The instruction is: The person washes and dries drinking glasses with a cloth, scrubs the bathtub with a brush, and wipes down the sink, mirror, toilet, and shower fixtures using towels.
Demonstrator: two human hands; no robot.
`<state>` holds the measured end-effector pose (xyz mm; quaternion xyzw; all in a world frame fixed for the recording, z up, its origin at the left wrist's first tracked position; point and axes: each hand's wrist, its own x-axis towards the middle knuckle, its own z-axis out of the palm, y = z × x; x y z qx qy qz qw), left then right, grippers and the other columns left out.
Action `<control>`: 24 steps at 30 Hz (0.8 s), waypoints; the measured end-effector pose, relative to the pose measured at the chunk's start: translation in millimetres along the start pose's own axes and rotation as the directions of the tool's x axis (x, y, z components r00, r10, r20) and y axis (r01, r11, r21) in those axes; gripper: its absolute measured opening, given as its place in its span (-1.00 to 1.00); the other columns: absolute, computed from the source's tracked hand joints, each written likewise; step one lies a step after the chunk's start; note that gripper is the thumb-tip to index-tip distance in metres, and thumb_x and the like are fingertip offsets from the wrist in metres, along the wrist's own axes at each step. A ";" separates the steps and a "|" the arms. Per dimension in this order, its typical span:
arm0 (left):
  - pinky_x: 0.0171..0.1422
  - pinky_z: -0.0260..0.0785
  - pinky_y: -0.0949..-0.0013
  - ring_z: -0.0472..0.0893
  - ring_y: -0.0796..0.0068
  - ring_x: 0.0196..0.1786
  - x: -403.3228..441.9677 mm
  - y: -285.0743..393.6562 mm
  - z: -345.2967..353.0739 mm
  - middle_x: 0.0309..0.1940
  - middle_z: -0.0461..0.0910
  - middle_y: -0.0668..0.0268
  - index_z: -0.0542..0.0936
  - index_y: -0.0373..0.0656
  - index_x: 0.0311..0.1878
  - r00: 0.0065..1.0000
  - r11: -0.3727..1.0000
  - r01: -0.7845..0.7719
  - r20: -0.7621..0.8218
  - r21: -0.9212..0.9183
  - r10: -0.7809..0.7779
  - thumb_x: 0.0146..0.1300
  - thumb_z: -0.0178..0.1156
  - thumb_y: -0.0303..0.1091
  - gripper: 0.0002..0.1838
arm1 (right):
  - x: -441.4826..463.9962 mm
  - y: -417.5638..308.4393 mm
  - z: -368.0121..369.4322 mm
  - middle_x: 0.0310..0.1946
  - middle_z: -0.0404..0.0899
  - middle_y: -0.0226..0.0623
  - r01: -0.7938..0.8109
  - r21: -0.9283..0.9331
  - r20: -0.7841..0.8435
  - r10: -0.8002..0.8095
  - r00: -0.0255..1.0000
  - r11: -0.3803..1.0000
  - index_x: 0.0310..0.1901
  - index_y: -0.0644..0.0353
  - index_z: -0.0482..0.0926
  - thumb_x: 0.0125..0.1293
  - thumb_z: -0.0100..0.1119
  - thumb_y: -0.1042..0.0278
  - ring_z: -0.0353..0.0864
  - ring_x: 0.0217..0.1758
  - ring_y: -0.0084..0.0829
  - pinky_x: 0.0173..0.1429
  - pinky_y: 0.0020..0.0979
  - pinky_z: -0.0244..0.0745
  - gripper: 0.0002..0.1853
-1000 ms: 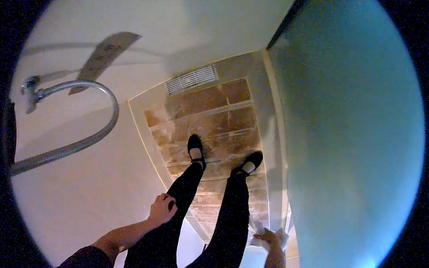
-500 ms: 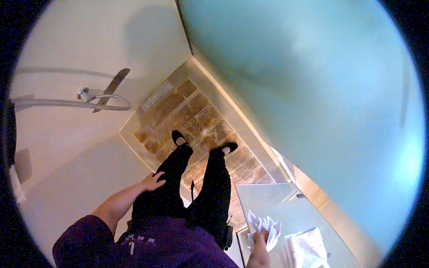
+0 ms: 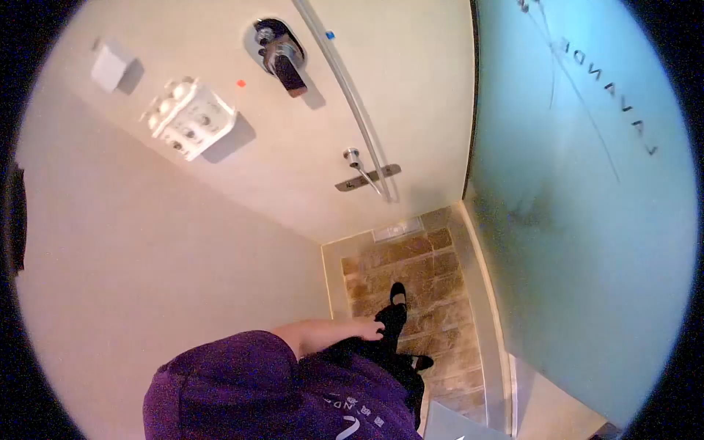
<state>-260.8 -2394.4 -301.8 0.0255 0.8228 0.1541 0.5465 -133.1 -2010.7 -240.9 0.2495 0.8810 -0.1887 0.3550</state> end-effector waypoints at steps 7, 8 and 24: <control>0.05 0.31 0.08 0.44 0.02 0.02 0.2 49.7 27.5 0.01 0.41 0.03 0.47 0.01 -0.01 0.939 0.972 -0.234 -0.266 -0.022 0.220 0.17 -0.02 -0.05 -0.62 | 22.7 -37.8 -34.3 0.10 0.40 -0.13 0.218 0.063 -0.154 -0.207 0.966 0.974 0.19 -0.05 0.32 -0.03 0.14 0.15 0.27 0.22 -0.09 0.31 -0.24 0.12 -0.36; 0.03 0.32 0.09 0.46 0.04 -0.01 4.8 48.6 27.9 -0.05 0.46 0.05 0.49 -0.03 -0.04 0.910 0.948 -0.317 -0.285 -0.013 0.301 0.16 -0.02 -0.06 -0.63 | 24.6 -38.1 -38.1 0.10 0.39 -0.13 0.224 0.065 -0.172 -0.210 0.962 0.972 0.19 -0.05 0.32 -0.02 0.14 0.14 0.27 0.22 -0.09 0.31 -0.24 0.11 -0.36; 0.02 0.36 0.13 0.51 0.06 -0.04 71.7 232.2 -73.3 -0.09 0.51 0.02 0.48 -0.10 -0.03 0.770 0.418 -0.616 0.400 0.667 0.496 0.17 -0.05 -0.09 -0.61 | -188.0 142.1 106.1 0.11 0.38 -0.14 -0.496 0.660 -0.300 0.803 0.515 0.564 0.22 -0.05 0.28 0.02 0.11 0.08 0.24 0.23 -0.08 0.34 -0.23 0.05 -0.35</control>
